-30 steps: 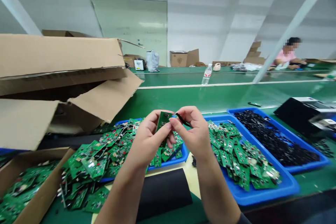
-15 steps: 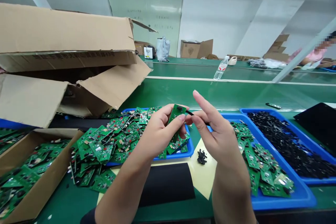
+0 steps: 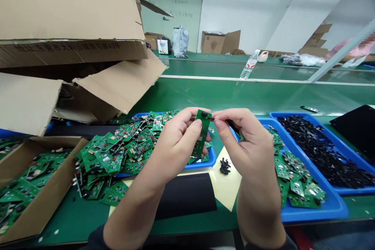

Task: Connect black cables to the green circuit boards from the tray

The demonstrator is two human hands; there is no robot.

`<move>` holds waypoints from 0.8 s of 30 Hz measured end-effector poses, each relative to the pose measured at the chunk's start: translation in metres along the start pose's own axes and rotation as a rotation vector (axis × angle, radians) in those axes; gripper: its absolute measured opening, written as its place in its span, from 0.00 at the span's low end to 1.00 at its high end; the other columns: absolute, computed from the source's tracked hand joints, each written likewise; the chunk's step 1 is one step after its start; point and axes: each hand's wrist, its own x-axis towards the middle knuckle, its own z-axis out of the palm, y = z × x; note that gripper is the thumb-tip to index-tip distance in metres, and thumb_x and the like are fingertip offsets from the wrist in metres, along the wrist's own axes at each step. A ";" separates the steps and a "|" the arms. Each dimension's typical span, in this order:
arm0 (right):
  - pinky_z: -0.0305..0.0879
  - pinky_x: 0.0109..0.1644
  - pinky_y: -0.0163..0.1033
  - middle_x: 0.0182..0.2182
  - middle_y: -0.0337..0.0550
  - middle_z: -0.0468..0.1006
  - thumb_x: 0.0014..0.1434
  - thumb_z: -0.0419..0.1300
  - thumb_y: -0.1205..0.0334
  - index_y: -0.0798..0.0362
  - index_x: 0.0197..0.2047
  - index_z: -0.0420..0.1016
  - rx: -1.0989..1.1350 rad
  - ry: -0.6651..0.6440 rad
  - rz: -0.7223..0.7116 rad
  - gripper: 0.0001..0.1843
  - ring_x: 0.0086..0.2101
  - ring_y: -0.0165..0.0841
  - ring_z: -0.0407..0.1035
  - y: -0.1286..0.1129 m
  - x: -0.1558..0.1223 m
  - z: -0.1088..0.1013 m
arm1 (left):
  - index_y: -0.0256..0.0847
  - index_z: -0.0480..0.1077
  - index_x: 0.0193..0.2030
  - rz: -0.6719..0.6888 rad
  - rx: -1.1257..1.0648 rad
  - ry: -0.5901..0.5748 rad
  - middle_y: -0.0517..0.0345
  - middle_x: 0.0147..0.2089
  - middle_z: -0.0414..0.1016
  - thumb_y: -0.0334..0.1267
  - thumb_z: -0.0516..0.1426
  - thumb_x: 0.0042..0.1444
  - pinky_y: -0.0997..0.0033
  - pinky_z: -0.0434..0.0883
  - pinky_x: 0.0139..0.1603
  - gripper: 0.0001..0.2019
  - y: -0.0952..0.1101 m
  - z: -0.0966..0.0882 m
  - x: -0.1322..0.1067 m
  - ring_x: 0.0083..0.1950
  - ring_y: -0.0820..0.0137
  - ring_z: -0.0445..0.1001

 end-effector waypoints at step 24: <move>0.71 0.36 0.39 0.33 0.42 0.76 0.60 0.55 0.67 0.52 0.35 0.71 -0.059 0.026 0.042 0.04 0.31 0.32 0.73 0.002 -0.001 0.011 | 0.40 0.67 0.49 0.016 -0.023 0.050 0.58 0.33 0.76 0.38 0.52 0.59 0.75 0.74 0.26 0.13 -0.001 0.006 -0.002 0.25 0.72 0.75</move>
